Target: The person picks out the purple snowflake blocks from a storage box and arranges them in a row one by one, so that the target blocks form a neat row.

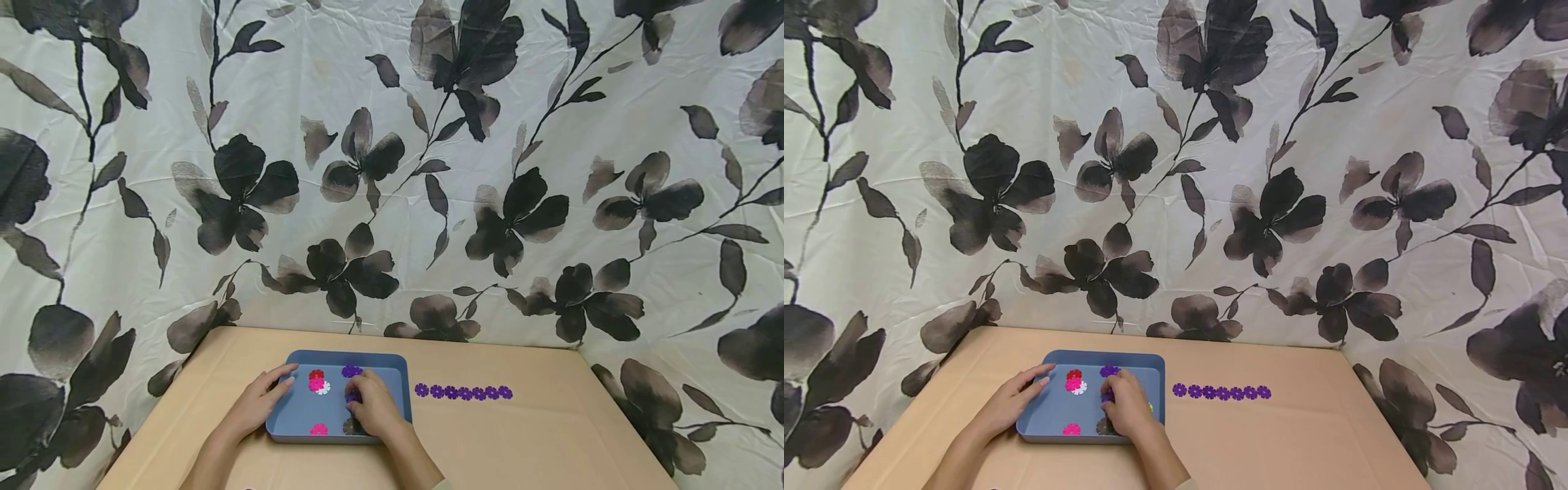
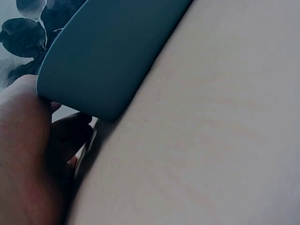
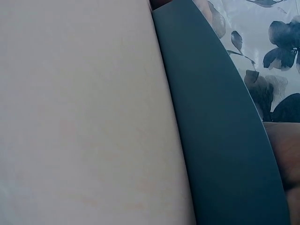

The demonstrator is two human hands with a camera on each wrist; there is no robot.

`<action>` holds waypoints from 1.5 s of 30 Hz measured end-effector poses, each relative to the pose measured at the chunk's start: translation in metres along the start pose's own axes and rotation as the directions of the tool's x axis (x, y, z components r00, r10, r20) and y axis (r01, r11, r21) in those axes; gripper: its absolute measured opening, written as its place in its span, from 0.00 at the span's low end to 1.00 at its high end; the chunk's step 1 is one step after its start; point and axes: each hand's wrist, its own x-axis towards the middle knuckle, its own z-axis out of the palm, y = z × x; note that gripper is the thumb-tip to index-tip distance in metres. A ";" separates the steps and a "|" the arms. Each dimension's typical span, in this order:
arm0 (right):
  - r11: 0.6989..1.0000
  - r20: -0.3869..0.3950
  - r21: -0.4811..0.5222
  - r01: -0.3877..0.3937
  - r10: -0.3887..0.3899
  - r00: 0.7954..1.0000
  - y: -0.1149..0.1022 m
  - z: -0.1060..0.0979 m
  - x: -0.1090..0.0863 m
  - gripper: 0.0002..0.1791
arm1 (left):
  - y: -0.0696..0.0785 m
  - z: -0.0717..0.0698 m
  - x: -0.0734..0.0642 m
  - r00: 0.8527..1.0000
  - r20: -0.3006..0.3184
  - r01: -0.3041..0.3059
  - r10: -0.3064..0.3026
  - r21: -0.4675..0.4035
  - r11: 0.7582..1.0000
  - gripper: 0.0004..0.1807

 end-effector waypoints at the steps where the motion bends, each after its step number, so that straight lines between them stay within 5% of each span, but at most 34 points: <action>1: 1.000 0.000 0.007 0.000 0.000 1.000 0.000 0.000 0.000 0.06 | 0.000 0.000 0.000 1.000 0.000 -0.003 0.003 -0.001 1.000 0.29; 11: 0.993 -0.025 0.103 0.057 -0.054 0.998 0.002 -0.008 0.002 0.08 | -0.001 0.000 0.002 1.000 -0.001 -0.015 0.015 0.008 1.000 0.28; 16: 0.984 -0.049 0.178 0.022 -0.013 0.999 0.004 -0.018 0.001 0.11 | -0.001 0.000 0.002 1.000 -0.002 -0.013 0.013 0.003 1.000 0.28; 30: 0.986 -0.110 0.158 0.058 -0.041 0.993 0.022 -0.038 -0.003 0.12 | -0.001 -0.001 0.001 0.999 -0.001 -0.032 0.032 0.008 0.999 0.28; 38: 0.976 -0.177 0.212 0.045 -0.007 0.984 0.032 -0.060 -0.002 0.11 | -0.002 -0.001 0.000 0.999 -0.001 -0.034 0.034 0.011 0.999 0.30; 45: 0.945 -0.236 0.326 -0.025 0.107 0.966 0.047 -0.089 -0.007 0.14 | -0.001 -0.001 0.001 1.000 0.003 -0.020 0.020 0.009 1.000 0.30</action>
